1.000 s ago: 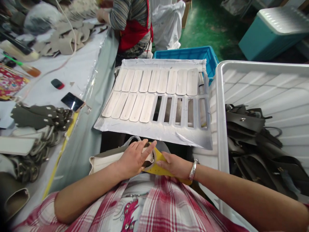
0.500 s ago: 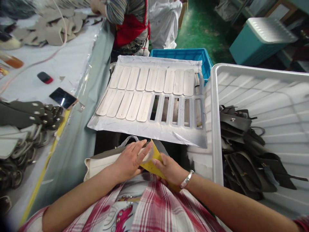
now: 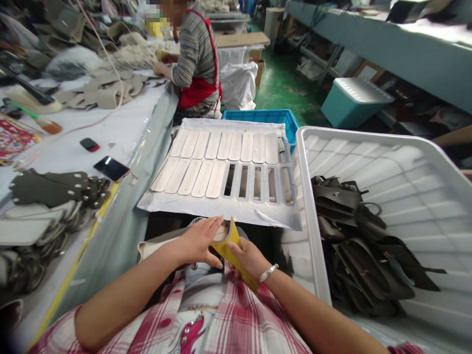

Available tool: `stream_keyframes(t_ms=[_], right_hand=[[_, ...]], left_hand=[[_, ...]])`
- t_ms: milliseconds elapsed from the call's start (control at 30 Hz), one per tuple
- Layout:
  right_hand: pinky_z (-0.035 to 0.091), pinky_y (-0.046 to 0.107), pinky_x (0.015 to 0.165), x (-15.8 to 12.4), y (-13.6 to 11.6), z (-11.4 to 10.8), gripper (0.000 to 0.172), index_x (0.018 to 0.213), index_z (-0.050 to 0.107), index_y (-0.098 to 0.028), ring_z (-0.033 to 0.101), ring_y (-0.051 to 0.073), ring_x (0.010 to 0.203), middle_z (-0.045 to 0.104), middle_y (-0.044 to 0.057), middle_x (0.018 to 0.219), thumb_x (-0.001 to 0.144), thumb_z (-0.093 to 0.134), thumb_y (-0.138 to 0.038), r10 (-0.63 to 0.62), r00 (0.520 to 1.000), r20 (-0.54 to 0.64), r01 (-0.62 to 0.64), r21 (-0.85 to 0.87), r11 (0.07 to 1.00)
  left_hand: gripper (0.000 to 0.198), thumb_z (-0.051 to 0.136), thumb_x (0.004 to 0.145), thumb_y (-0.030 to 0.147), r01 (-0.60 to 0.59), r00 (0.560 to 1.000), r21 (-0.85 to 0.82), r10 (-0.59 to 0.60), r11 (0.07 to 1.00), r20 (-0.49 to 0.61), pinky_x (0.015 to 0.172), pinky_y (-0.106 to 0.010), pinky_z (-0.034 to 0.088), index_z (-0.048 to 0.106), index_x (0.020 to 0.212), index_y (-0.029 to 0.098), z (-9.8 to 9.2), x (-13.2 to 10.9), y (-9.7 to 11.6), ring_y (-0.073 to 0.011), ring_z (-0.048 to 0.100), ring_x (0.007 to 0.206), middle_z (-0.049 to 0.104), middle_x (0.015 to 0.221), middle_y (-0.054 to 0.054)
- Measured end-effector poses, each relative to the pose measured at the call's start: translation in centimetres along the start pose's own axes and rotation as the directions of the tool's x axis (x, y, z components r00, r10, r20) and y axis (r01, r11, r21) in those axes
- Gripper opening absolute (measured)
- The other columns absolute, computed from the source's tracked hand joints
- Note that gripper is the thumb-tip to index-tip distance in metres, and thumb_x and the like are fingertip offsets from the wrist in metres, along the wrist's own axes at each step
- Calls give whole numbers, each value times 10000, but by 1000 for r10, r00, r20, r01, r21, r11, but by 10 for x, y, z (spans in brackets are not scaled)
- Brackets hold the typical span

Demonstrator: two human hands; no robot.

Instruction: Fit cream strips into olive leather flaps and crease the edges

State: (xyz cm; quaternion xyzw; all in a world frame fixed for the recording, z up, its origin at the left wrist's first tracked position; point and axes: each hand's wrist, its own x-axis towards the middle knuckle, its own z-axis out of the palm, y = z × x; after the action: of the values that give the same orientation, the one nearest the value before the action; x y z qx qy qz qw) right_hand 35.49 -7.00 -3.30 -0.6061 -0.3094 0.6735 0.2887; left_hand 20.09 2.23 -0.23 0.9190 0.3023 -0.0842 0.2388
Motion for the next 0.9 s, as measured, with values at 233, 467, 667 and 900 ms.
stream_keyframes(t_ms=[233,467,667,900], right_hand=[[385,194,300,-13,2,-9,353,850,416,-186,474,99,312,534,-49,473,811,489,-528,4,999,54,-1,-56,998],[394,207,300,-6,-14,-22,219,861,395,-195,483,111,313,560,-43,489,860,450,-408,114,989,92,-103,-120,987],[377,207,309,1,-18,-26,253,851,397,-200,476,111,317,557,-39,485,842,470,-442,157,980,125,-146,-90,985],[375,219,397,-29,-25,-58,372,825,542,-133,460,86,404,520,-21,533,740,587,-492,45,981,188,-50,18,999]], left_hand=[[682,241,893,563,180,933,-91,-199,979,-298,982,-415,311,240,1377,82,13,27,35,-263,439,1183,503,1258,-164],[583,269,919,465,259,902,86,-209,962,-379,760,-400,383,220,1401,141,28,54,36,-258,548,880,615,949,-111],[561,282,920,440,298,899,66,-257,952,-355,746,-402,405,240,1394,144,23,65,36,-264,574,857,625,906,-100],[514,212,945,394,192,916,-316,-285,929,-284,956,-291,376,242,1374,112,-4,23,13,-162,498,1148,520,1268,-121]])
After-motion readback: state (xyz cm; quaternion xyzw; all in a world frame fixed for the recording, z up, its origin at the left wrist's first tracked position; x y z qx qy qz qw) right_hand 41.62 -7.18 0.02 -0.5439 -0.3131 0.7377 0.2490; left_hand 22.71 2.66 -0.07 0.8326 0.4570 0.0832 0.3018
